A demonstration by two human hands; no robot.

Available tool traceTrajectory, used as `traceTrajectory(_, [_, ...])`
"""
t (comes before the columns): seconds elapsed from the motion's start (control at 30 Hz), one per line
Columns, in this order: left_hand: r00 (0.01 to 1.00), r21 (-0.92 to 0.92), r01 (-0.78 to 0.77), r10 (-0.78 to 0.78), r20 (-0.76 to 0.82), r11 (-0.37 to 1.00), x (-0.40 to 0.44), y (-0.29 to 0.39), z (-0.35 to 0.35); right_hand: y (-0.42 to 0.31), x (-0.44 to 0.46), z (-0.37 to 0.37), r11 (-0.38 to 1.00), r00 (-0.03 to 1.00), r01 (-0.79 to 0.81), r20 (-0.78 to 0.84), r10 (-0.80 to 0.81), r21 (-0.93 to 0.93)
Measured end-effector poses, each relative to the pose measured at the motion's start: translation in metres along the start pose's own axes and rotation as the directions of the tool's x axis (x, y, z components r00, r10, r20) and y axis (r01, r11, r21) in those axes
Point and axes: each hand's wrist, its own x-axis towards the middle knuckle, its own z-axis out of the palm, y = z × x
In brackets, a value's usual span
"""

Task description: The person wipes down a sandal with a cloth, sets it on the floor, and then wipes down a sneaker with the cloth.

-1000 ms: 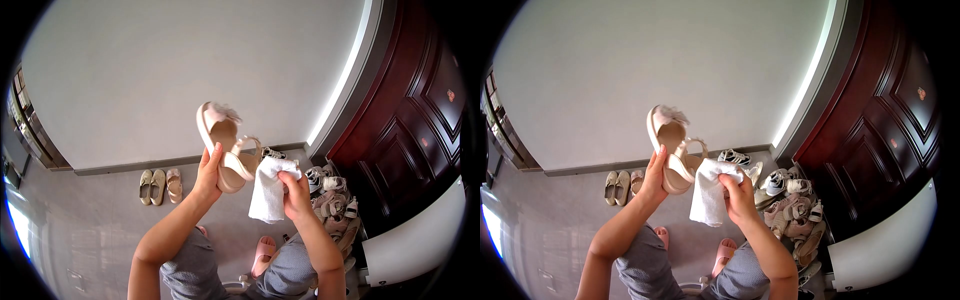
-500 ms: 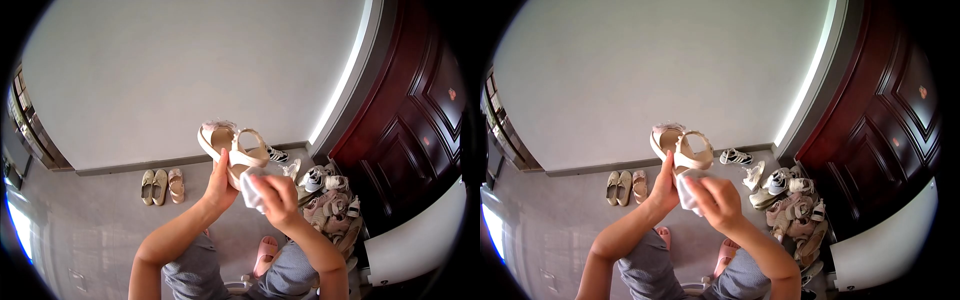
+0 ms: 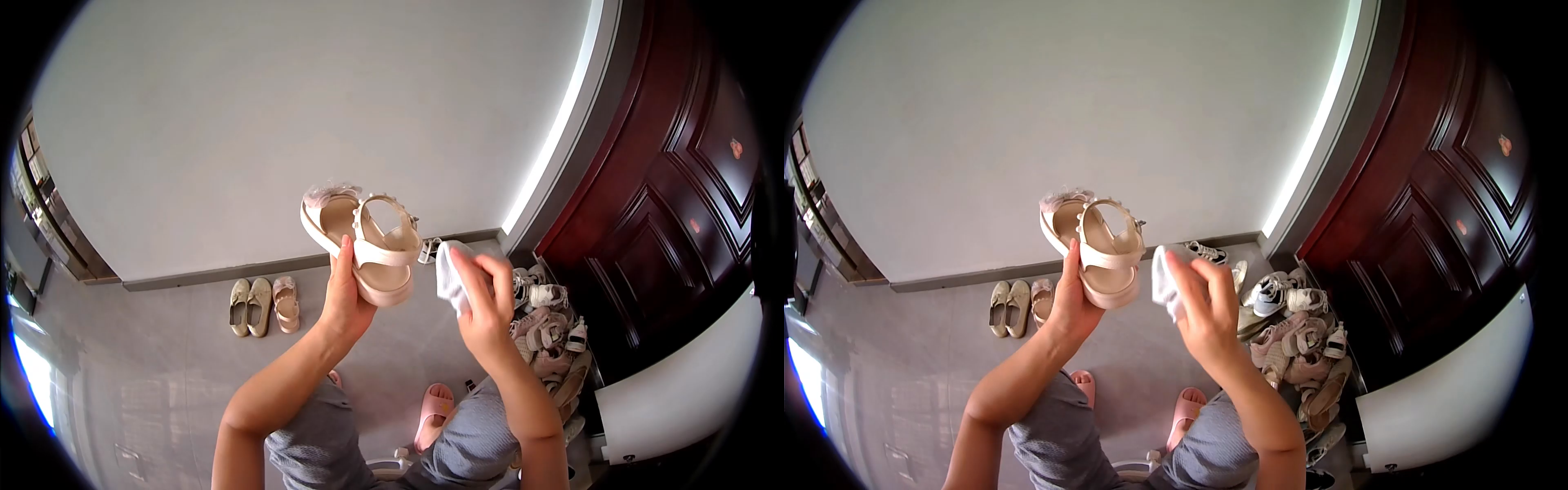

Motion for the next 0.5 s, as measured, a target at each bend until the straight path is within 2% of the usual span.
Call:
traceTrajectory(0.07, [1.000,-0.014,-0.021,0.021,0.022,1.000,0.003,-0.004,0.000,-0.013,-0.008,0.007,0.992,0.990,0.121,-0.072,-0.119,0.034])
traceTrajectory(0.1, [1.000,-0.013,-0.020,0.020,0.021,1.000,0.002,-0.005,0.000,-0.019,-0.010,0.011,0.970,0.971,0.237,-0.032,-0.236,0.056])
traceTrajectory(0.17, [0.987,-0.046,0.142,-0.138,0.076,0.989,-0.002,-0.006,0.002,-0.035,-0.008,0.018,0.937,0.937,0.323,0.097,-0.336,0.133])
traceTrajectory(0.27, [0.990,-0.031,0.130,-0.129,0.052,0.991,-0.005,-0.007,0.011,-0.028,-0.004,0.025,0.938,0.945,0.313,0.048,-0.324,0.151])
traceTrajectory(0.37, [0.994,-0.039,0.076,-0.073,0.077,0.996,-0.004,-0.006,0.014,-0.011,-0.009,0.019,0.973,0.984,0.164,0.037,-0.172,0.162])
traceTrajectory(0.43, [0.998,-0.025,0.046,-0.045,0.044,0.999,-0.007,-0.006,0.019,-0.011,-0.007,0.014,0.984,0.990,0.115,0.063,-0.124,0.137])
traceTrajectory(0.5, [1.000,-0.061,0.012,-0.010,0.026,0.998,-0.007,-0.015,0.019,-0.022,-0.006,0.015,0.971,0.983,0.106,0.121,-0.134,0.214])
